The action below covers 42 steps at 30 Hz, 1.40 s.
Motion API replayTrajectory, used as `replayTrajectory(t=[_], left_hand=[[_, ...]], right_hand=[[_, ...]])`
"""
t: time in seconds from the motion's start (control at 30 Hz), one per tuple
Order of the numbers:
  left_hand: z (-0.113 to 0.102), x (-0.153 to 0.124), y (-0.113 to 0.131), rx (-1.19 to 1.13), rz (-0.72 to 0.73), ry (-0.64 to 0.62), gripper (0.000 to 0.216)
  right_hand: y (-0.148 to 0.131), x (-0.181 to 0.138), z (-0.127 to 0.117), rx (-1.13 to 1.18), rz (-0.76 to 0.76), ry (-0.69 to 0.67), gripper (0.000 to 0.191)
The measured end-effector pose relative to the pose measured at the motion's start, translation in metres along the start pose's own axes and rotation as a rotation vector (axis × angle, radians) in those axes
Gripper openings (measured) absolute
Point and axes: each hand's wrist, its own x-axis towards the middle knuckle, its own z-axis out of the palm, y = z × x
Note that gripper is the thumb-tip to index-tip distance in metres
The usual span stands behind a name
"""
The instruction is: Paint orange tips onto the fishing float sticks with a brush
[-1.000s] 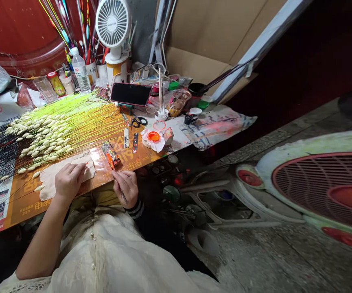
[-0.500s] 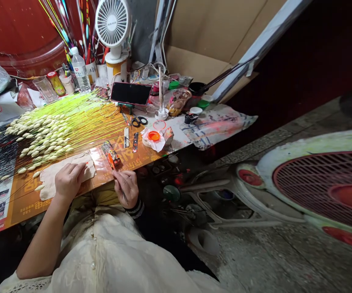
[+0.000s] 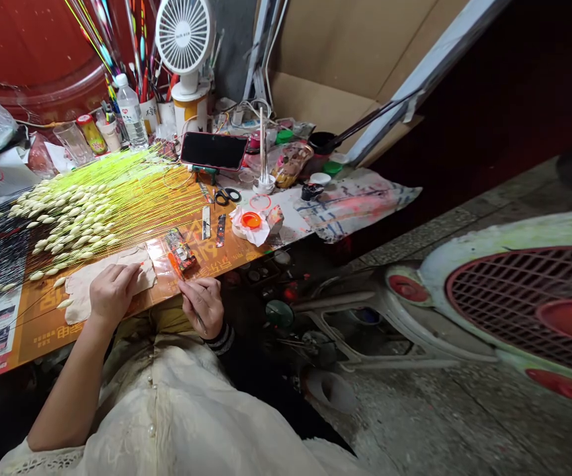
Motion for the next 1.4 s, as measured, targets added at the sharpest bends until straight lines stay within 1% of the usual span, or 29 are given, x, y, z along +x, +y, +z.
replayTrajectory(t=[0.17,0.3,0.57,0.9,1.17,1.4], left_hand=[[0.0000,0.0000,0.0006,0.002,-0.010,0.000,0.011],[0.0013,-0.0021,0.0004,-0.008,-0.016,-0.028,0.012],[0.0004,-0.0015,0.0019,-0.012,-0.030,-0.020,0.010],[0.0007,-0.0024,0.0017,0.007,-0.037,-0.035,0.011],[0.0014,-0.0038,0.0012,-0.038,-0.062,-0.054,0.015],[0.0015,-0.0035,0.0010,-0.035,-0.062,-0.066,0.015]], right_hand=[[-0.0023,0.0004,-0.0007,0.031,-0.022,0.017,0.049],[-0.0055,0.0011,-0.0007,0.037,-0.032,0.015,0.051],[-0.0091,0.0015,0.0019,0.025,-0.032,-0.021,0.053],[-0.0093,-0.0008,0.0048,-0.016,0.013,-0.047,0.055],[-0.0096,-0.0004,0.0026,-0.013,0.008,-0.083,0.053],[-0.0080,-0.0030,0.0042,-0.008,0.020,-0.059,0.050]])
